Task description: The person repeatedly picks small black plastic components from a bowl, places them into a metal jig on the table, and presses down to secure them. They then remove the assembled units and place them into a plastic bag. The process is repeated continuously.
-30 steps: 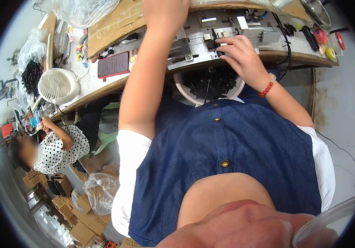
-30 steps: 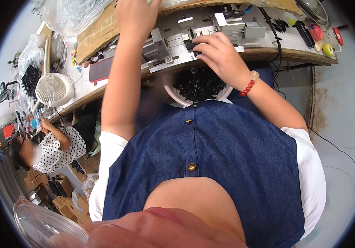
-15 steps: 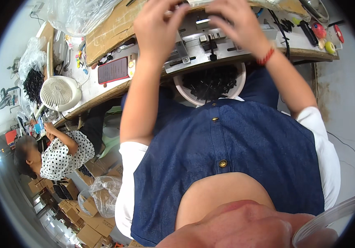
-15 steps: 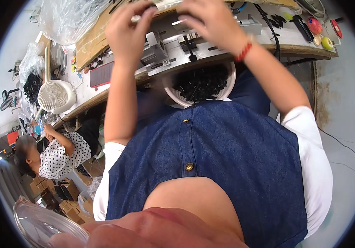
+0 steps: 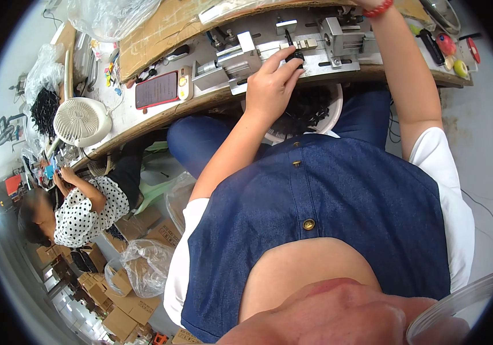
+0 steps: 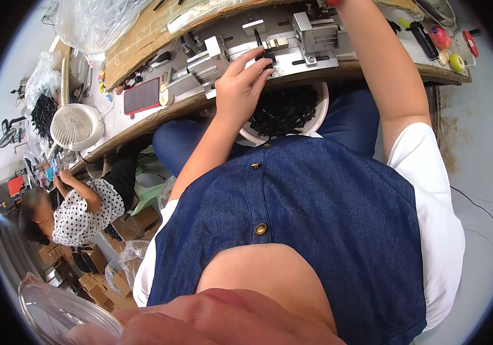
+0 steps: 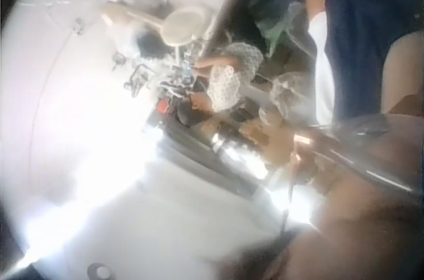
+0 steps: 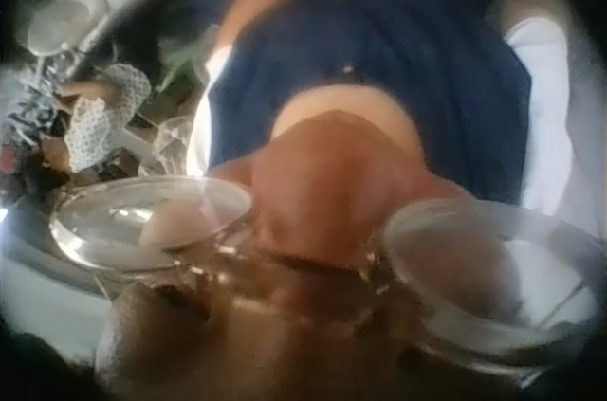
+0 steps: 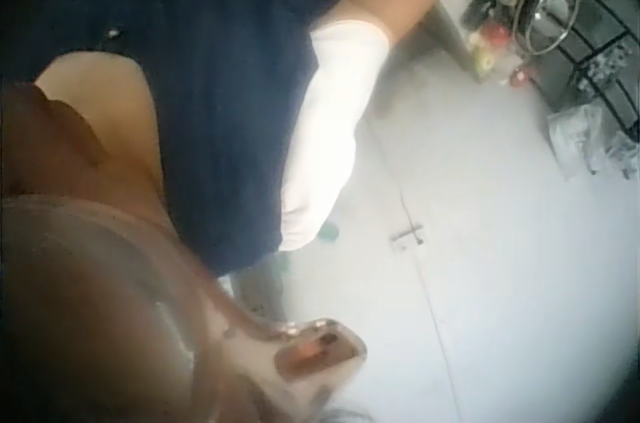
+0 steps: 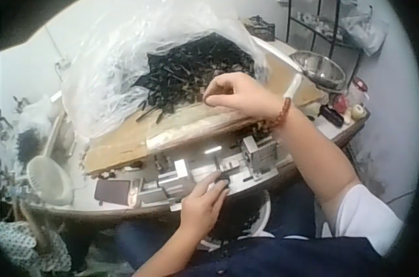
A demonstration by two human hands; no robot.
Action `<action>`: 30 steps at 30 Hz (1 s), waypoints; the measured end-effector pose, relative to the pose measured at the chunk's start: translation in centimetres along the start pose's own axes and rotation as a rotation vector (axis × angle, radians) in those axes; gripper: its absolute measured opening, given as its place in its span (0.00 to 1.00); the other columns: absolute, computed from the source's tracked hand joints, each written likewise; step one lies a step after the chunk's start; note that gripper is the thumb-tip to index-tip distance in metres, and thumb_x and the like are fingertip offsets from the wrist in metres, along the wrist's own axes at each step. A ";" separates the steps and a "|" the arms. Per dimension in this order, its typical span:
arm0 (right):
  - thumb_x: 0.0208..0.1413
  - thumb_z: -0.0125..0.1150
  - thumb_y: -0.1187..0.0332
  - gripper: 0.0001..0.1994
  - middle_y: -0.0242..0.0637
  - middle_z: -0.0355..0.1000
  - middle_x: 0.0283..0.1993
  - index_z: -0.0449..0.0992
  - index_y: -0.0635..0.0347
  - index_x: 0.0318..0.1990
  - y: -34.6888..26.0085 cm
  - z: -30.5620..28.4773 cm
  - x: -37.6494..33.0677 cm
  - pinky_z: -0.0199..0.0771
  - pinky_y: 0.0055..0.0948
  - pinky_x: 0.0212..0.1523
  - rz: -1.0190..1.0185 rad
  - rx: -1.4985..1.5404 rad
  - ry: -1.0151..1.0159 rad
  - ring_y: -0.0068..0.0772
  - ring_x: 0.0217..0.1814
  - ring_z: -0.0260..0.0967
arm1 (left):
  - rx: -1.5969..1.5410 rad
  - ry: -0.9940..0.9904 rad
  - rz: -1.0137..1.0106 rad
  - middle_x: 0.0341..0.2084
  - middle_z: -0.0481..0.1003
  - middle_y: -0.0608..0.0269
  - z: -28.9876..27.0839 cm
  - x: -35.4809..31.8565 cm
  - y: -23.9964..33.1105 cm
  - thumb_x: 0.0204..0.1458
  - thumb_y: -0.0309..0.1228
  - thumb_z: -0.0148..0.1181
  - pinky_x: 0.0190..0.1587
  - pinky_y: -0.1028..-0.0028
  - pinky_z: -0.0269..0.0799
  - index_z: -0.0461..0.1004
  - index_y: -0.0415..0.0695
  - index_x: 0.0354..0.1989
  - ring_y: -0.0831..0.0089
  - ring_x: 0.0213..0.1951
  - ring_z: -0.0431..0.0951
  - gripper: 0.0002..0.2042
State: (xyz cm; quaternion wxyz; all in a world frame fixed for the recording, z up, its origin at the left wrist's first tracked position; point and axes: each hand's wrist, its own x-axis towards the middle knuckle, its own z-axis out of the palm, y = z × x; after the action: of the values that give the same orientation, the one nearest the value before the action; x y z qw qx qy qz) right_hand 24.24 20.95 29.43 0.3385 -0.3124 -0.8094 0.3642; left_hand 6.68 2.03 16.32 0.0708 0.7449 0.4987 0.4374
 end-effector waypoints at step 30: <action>0.55 0.66 0.68 0.11 0.32 0.75 0.55 0.78 0.57 0.45 -0.2 9.7 -14.6 0.69 0.40 0.59 -0.305 -0.668 0.029 0.41 0.55 0.68 | 0.380 -0.120 0.065 0.47 0.78 0.52 -8.5 17.7 -5.6 0.55 0.25 0.59 0.50 0.57 0.75 0.81 0.46 0.44 0.48 0.49 0.78 0.09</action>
State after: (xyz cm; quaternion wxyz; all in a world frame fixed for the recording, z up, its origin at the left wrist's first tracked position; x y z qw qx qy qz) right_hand 25.06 6.20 20.02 0.2796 -0.2866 -0.9161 0.0206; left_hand -1.18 16.19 28.73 -0.0556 0.7853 0.5428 0.2925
